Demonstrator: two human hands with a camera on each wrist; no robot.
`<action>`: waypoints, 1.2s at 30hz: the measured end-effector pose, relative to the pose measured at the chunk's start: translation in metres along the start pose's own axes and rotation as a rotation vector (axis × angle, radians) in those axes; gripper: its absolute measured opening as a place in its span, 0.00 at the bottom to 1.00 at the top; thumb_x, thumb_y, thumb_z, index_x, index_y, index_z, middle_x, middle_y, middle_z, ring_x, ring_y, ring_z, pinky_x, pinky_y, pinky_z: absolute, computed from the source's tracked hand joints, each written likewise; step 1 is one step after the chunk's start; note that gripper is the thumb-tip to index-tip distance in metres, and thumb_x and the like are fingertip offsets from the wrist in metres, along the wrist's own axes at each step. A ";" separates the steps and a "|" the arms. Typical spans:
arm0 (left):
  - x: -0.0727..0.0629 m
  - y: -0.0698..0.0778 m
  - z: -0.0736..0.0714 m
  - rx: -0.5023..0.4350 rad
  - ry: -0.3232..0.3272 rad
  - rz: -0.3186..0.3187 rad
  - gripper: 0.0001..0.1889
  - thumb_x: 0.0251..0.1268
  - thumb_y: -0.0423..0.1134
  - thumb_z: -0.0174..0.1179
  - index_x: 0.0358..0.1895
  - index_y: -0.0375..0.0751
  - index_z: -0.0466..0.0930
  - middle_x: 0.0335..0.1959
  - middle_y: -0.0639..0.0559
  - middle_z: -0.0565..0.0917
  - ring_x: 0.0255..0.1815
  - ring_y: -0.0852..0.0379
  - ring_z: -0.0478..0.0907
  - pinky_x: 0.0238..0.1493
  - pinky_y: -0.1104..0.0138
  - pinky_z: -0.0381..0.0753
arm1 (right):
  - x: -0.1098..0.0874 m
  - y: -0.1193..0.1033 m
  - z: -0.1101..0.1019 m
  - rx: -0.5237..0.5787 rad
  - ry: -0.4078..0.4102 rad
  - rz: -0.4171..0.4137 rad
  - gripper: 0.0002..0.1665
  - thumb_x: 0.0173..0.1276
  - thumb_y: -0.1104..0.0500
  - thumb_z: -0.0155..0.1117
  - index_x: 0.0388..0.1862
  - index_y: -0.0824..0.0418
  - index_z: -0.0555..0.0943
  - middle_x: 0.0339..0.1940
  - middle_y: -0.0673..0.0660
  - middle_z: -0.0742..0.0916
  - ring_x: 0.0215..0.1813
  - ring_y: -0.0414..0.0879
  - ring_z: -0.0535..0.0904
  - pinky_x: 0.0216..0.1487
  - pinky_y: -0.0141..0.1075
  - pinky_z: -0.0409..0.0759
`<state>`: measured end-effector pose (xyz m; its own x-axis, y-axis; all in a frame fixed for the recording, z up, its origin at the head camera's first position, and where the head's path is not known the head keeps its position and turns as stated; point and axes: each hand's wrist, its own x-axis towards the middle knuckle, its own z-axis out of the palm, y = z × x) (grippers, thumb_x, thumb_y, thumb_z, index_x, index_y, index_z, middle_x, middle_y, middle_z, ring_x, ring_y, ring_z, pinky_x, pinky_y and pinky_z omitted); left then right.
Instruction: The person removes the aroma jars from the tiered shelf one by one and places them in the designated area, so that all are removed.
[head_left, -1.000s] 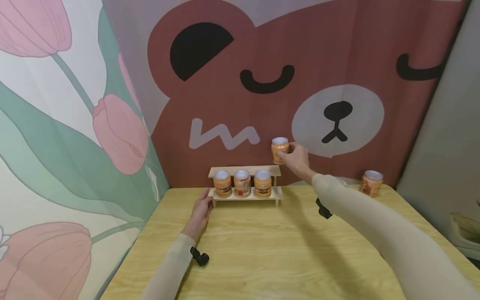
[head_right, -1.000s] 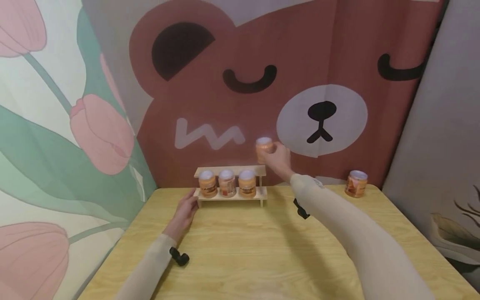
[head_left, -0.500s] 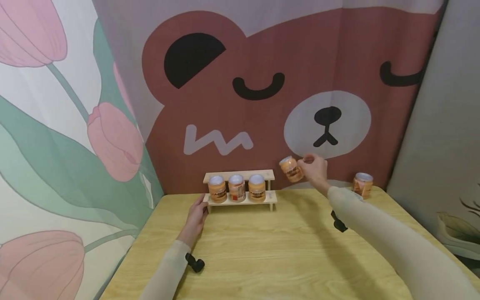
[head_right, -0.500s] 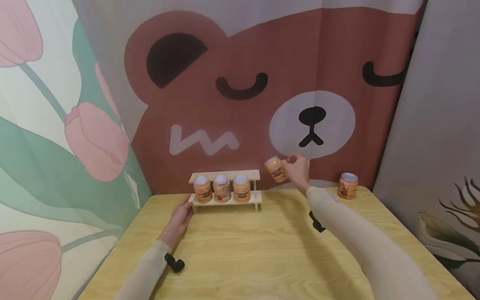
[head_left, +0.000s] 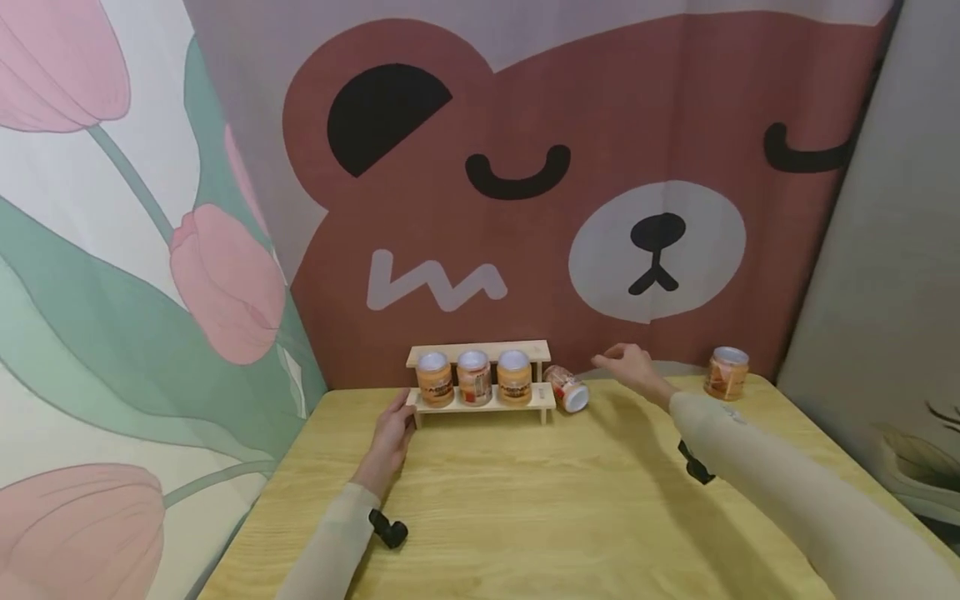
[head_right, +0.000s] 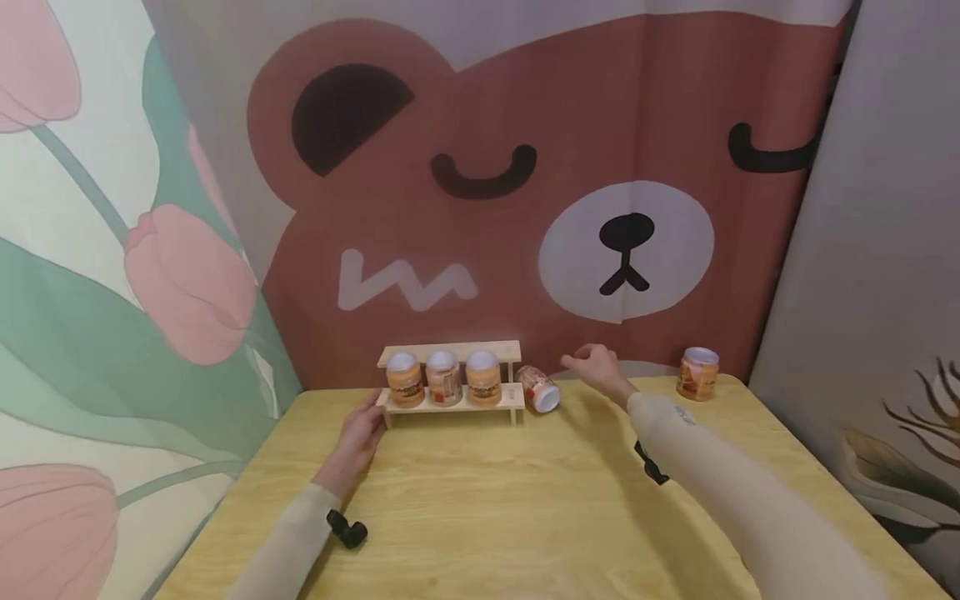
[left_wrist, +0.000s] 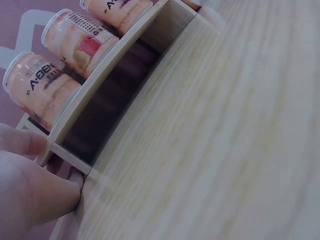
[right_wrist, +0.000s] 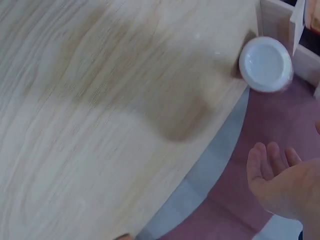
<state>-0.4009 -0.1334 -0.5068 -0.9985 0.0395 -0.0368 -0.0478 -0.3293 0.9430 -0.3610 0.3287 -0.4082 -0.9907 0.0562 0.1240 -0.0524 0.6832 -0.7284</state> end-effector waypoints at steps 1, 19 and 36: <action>0.000 -0.001 0.001 0.003 -0.005 -0.003 0.32 0.79 0.30 0.48 0.82 0.40 0.52 0.82 0.37 0.46 0.79 0.39 0.47 0.75 0.51 0.54 | 0.000 0.001 0.004 0.000 -0.008 0.005 0.37 0.77 0.43 0.58 0.66 0.74 0.73 0.65 0.73 0.76 0.64 0.68 0.73 0.59 0.59 0.74; 0.001 -0.012 0.023 -0.003 -0.024 -0.007 0.32 0.76 0.29 0.49 0.81 0.38 0.55 0.81 0.34 0.47 0.78 0.38 0.50 0.74 0.52 0.56 | 0.013 0.001 0.029 -0.060 -0.123 0.078 0.32 0.75 0.44 0.59 0.11 0.50 0.62 0.11 0.45 0.61 0.16 0.39 0.54 0.22 0.34 0.60; 0.001 -0.002 0.001 0.001 0.018 0.029 0.31 0.77 0.29 0.47 0.81 0.38 0.55 0.81 0.36 0.51 0.76 0.41 0.55 0.68 0.54 0.65 | 0.033 -0.004 0.058 -0.047 -0.167 -0.008 0.31 0.71 0.46 0.65 0.11 0.52 0.65 0.11 0.45 0.64 0.16 0.39 0.57 0.22 0.33 0.60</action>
<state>-0.4013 -0.1319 -0.5087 -0.9998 0.0136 -0.0157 -0.0193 -0.3289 0.9442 -0.4010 0.2858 -0.4404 -0.9976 -0.0683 0.0127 -0.0579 0.7169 -0.6948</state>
